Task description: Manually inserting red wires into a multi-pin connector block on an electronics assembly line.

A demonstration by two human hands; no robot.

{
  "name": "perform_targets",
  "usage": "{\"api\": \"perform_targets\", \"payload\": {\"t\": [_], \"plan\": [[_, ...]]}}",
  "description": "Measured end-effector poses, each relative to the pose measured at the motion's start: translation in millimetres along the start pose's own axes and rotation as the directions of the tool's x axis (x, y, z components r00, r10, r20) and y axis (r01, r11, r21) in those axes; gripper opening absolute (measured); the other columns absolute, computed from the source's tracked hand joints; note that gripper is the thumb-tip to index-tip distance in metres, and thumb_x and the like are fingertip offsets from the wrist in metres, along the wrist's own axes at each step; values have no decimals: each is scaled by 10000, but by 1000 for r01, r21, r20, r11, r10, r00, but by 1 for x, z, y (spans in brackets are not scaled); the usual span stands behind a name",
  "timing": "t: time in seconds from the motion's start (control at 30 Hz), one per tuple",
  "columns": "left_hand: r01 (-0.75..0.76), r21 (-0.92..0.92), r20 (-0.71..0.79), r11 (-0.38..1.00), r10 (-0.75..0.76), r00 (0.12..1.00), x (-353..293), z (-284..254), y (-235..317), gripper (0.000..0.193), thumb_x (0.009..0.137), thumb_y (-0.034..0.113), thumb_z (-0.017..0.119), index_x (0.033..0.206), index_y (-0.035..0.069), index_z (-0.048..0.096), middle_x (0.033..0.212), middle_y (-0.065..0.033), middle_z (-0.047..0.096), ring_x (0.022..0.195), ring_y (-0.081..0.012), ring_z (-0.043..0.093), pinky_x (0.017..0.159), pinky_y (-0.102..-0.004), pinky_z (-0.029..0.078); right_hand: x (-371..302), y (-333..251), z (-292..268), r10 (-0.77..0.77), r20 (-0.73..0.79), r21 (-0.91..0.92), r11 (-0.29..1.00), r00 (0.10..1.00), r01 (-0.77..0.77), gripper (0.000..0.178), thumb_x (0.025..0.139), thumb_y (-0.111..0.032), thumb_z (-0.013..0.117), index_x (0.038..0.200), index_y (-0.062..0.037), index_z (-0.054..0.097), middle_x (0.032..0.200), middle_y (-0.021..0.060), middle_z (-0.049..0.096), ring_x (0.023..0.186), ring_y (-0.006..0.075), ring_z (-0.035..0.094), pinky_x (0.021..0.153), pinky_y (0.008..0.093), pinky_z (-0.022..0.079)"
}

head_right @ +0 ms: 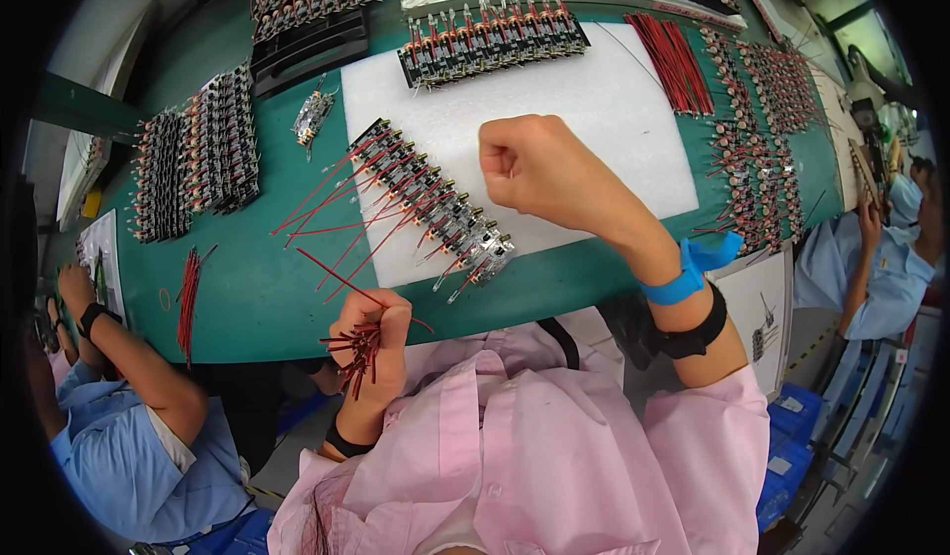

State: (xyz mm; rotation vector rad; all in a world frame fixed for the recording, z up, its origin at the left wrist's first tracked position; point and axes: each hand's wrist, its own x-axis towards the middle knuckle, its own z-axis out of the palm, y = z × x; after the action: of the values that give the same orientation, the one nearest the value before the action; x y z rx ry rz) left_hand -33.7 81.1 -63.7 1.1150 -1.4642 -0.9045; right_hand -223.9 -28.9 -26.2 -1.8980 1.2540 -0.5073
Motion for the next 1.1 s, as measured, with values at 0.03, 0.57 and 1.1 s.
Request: {"api": "perform_targets", "payload": {"t": [0.03,0.57,1.1], "plan": [[-32,17,1,999,32,1000,1,0,0,88,660,-66,526,711,-34,462,614,-72,524,466,-111,466,469,-191,385,-2,0,-2,118,53,180,976,992,-125,50,665,30,497,635,16,460,531,26,484,464,107,472,464,242,400],[322,-244,25,915,-326,945,22,16,24,25,766,-7,451,766,-13,475,607,-21,481,482,-35,398,424,-158,287,-40,-38,25,-325,-44,-65,944,945,322,78,670,29,540,741,11,514,630,125,517,553,259,520,486,293,409],[173,-78,24,982,-171,985,17,21,21,88,764,-10,442,678,3,444,594,-24,457,503,-57,379,439,-189,296,-48,-32,30,-162,-145,174,967,976,187,94,637,8,551,724,21,521,594,81,486,514,167,488,456,256,371]]}}
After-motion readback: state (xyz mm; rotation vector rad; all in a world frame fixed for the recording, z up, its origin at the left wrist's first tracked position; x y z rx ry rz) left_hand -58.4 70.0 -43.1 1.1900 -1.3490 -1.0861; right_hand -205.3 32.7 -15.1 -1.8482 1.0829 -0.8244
